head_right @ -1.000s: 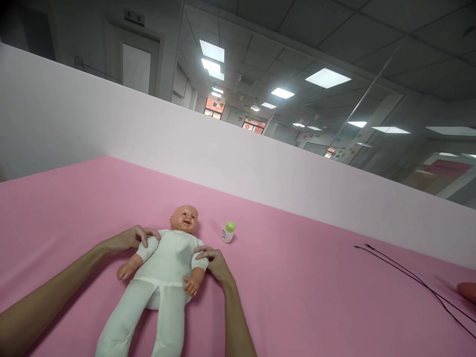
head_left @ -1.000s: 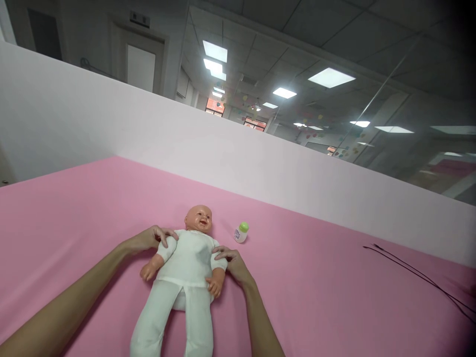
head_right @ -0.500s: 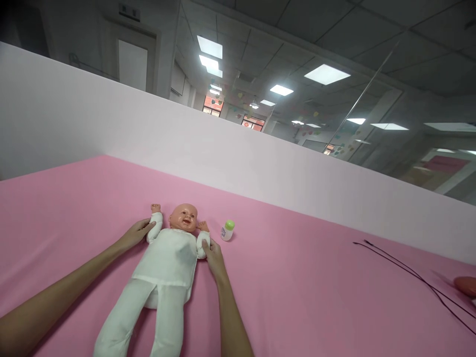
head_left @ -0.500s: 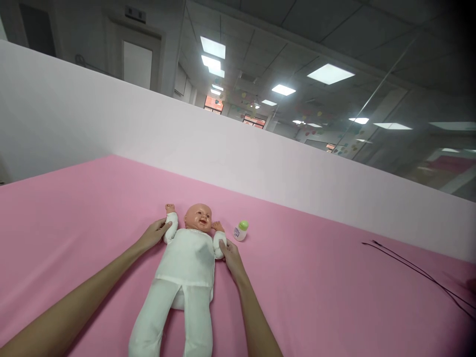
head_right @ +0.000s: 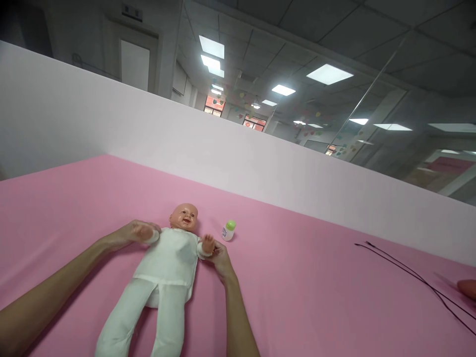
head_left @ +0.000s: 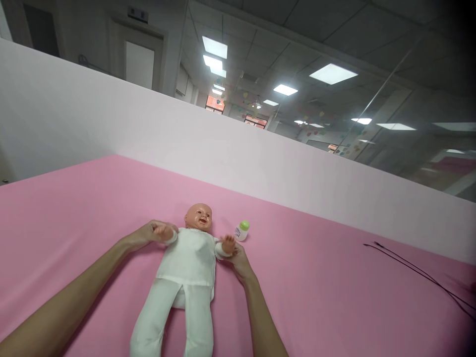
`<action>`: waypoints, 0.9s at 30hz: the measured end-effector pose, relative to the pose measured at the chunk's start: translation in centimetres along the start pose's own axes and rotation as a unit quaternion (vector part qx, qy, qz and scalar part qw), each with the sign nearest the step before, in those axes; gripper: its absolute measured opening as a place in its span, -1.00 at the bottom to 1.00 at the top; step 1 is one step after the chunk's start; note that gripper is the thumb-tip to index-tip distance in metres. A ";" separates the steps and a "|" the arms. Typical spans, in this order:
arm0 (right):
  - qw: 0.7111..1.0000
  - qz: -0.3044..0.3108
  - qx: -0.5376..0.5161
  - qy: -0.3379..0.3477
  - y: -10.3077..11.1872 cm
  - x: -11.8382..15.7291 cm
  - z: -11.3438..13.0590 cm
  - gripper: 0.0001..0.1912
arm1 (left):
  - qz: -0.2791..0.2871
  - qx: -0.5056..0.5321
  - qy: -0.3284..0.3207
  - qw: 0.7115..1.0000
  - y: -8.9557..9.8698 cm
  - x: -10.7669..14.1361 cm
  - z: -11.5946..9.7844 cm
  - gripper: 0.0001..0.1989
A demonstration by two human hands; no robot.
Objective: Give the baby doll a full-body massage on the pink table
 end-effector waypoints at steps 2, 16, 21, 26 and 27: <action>0.998 0.050 0.040 0.008 -0.1 0.3 0.2 -0.79 | 0.063 -0.042 -0.017 0.997 -0.1 0.0 -0.2 -0.79; 0.982 -0.142 -0.103 0.070 1.0 0.2 1.7 -0.32 | -0.292 0.112 0.009 0.950 -0.2 -0.8 1.1 0.07; 0.942 -0.309 -0.120 0.053 3.0 -0.1 1.7 -0.34 | -0.464 0.007 0.071 0.883 0.6 -0.5 2.5 0.08; 0.905 -0.407 0.120 0.030 5.6 0.5 0.9 -0.47 | -0.479 -0.187 0.122 0.849 1.2 0.6 2.3 -0.04; 0.898 -0.408 0.160 0.029 5.8 0.6 0.9 -0.48 | -0.472 -0.239 0.126 0.840 1.2 0.7 2.2 -0.08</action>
Point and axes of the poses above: each hand's wrist, its own x-axis away from the middle knuckle, its own y-axis out of the back of the hand, z = x × y, the point moved 1 cm from there along -x, towards the middle knuckle, and after that the axes turned 10 degrees about -x, right-handed, at the moved point
